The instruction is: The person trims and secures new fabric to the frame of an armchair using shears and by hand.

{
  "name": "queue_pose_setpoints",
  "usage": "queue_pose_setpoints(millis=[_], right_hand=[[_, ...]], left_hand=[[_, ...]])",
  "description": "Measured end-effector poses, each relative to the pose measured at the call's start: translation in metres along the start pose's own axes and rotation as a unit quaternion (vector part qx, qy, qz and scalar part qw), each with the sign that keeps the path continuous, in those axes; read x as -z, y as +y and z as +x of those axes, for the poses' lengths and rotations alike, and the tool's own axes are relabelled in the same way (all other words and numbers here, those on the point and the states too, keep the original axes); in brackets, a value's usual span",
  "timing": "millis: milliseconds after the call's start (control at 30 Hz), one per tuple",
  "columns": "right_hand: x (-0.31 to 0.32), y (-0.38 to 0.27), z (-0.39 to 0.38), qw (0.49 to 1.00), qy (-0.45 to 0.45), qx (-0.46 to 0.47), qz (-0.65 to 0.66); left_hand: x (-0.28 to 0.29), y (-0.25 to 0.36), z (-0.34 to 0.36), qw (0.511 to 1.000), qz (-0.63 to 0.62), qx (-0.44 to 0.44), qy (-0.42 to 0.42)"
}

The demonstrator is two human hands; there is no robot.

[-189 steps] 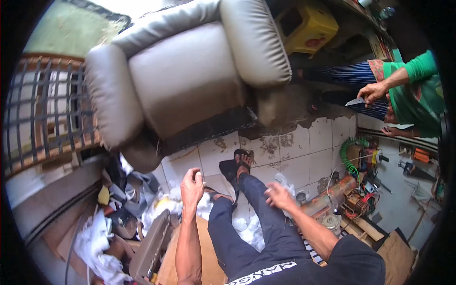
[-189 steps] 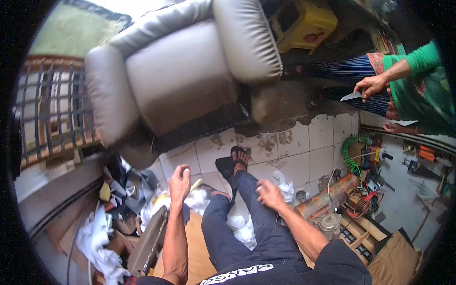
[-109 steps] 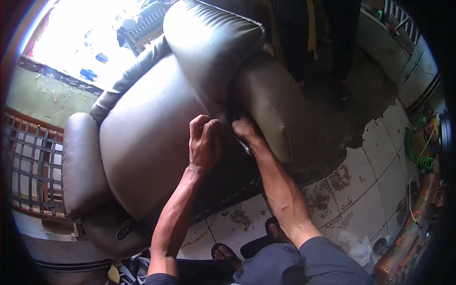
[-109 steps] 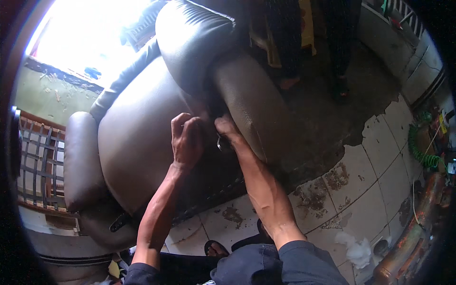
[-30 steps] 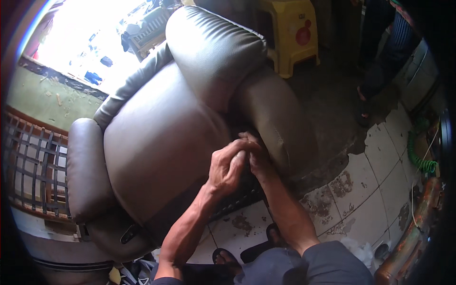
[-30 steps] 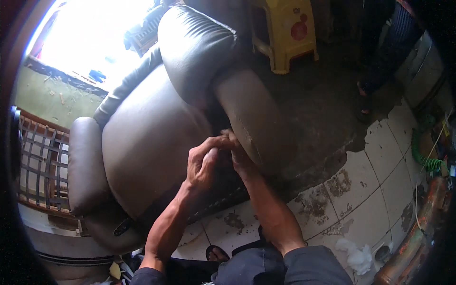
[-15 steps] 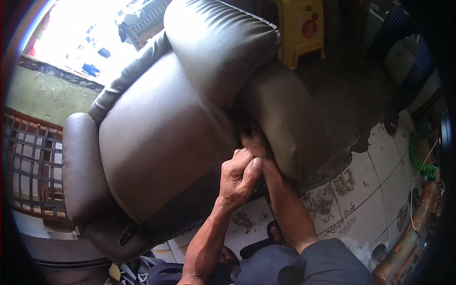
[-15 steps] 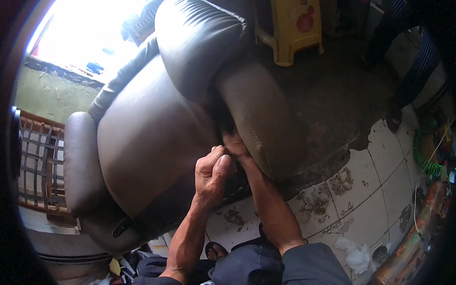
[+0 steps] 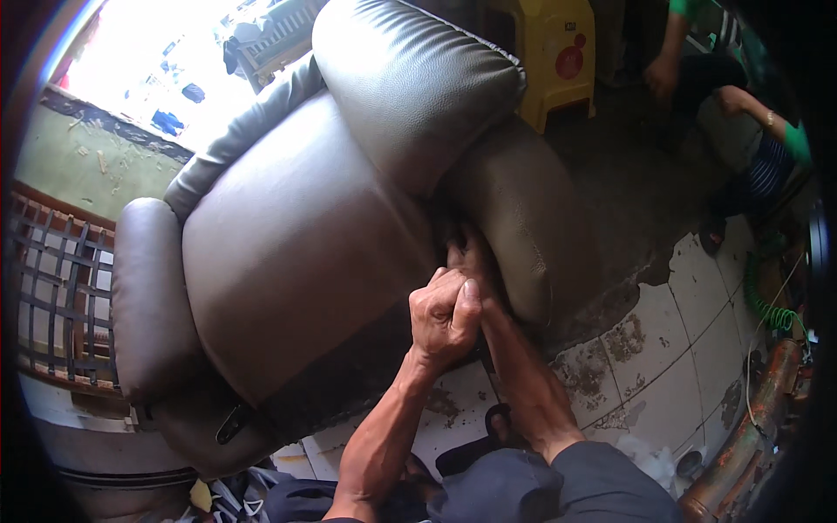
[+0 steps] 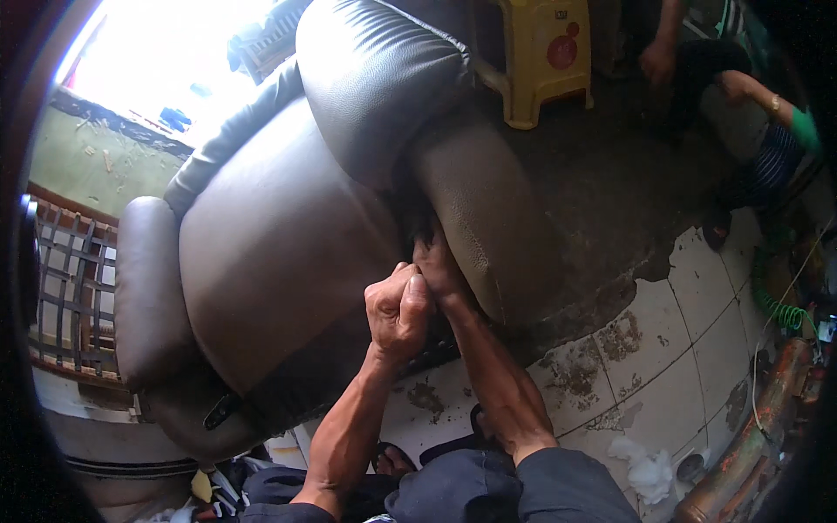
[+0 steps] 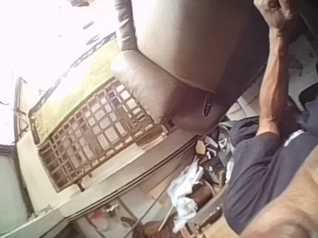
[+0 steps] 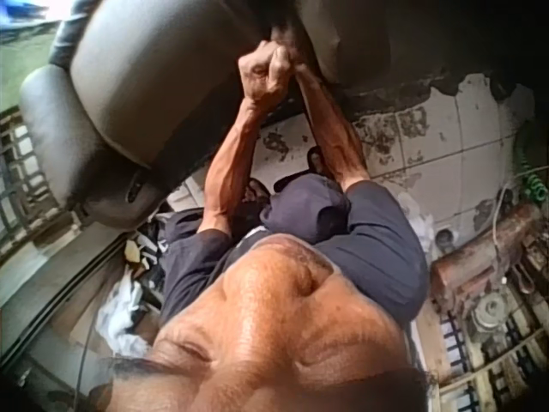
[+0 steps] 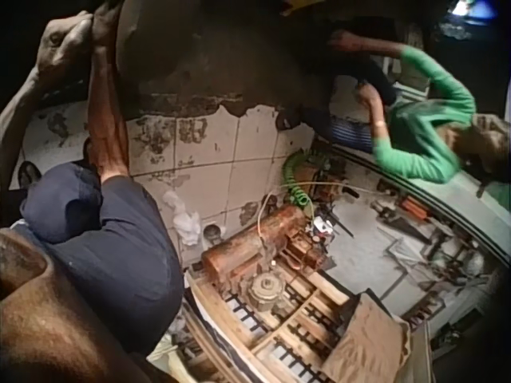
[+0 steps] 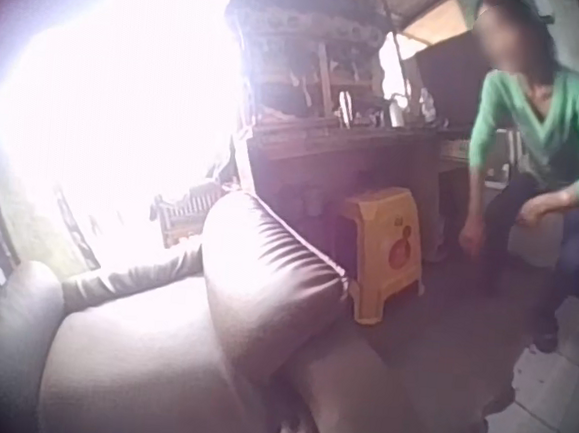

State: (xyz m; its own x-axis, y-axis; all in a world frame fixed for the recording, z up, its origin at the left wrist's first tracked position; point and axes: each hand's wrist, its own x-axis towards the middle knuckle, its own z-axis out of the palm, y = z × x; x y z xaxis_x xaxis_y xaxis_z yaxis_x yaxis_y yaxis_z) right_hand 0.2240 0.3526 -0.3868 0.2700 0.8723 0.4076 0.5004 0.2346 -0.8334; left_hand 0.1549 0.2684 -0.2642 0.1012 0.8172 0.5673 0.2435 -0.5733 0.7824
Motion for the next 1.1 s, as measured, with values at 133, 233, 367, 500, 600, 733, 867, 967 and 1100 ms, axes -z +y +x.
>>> queue_pose_setpoints(millis=[133, 233, 367, 500, 600, 733, 867, 967, 1100], right_hand=[[0.023, -0.037, 0.004, 0.981, -0.068, -0.148, 0.105], [0.028, -0.034, 0.001, 0.989, -0.035, -0.112, 0.087], [0.029, -0.043, 0.011, 0.973, -0.137, -0.177, -0.057], [0.005, 0.008, 0.007, 0.875, -0.289, 0.052, -0.385], [0.001, 0.032, 0.006, 0.864, -0.282, 0.094, -0.406], [-0.007, 0.049, 0.03, 0.894, -0.332, 0.002, -0.301], [-0.003, 0.036, 0.025, 0.968, -0.194, -0.054, -0.152], [0.01, 0.007, 0.005, 0.991, -0.088, -0.088, -0.042], [0.025, -0.014, 0.008, 0.976, -0.12, -0.175, 0.047]], left_hand=[[0.002, 0.002, 0.003, 1.0, 0.008, -0.02, 0.01], [-0.003, 0.005, 0.003, 0.999, 0.019, -0.037, 0.016], [-0.001, 0.005, 0.0, 1.0, 0.025, -0.01, -0.002], [0.002, 0.01, 0.007, 0.999, 0.015, 0.021, -0.025], [-0.006, 0.007, 0.005, 0.999, 0.0, 0.03, -0.02], [-0.017, 0.005, 0.006, 1.0, -0.013, 0.028, 0.004], [-0.016, 0.006, 0.008, 1.0, -0.016, 0.014, 0.02], [-0.006, 0.007, 0.002, 1.0, -0.002, 0.018, 0.0], [-0.004, 0.007, -0.001, 1.0, -0.007, 0.008, -0.002]])
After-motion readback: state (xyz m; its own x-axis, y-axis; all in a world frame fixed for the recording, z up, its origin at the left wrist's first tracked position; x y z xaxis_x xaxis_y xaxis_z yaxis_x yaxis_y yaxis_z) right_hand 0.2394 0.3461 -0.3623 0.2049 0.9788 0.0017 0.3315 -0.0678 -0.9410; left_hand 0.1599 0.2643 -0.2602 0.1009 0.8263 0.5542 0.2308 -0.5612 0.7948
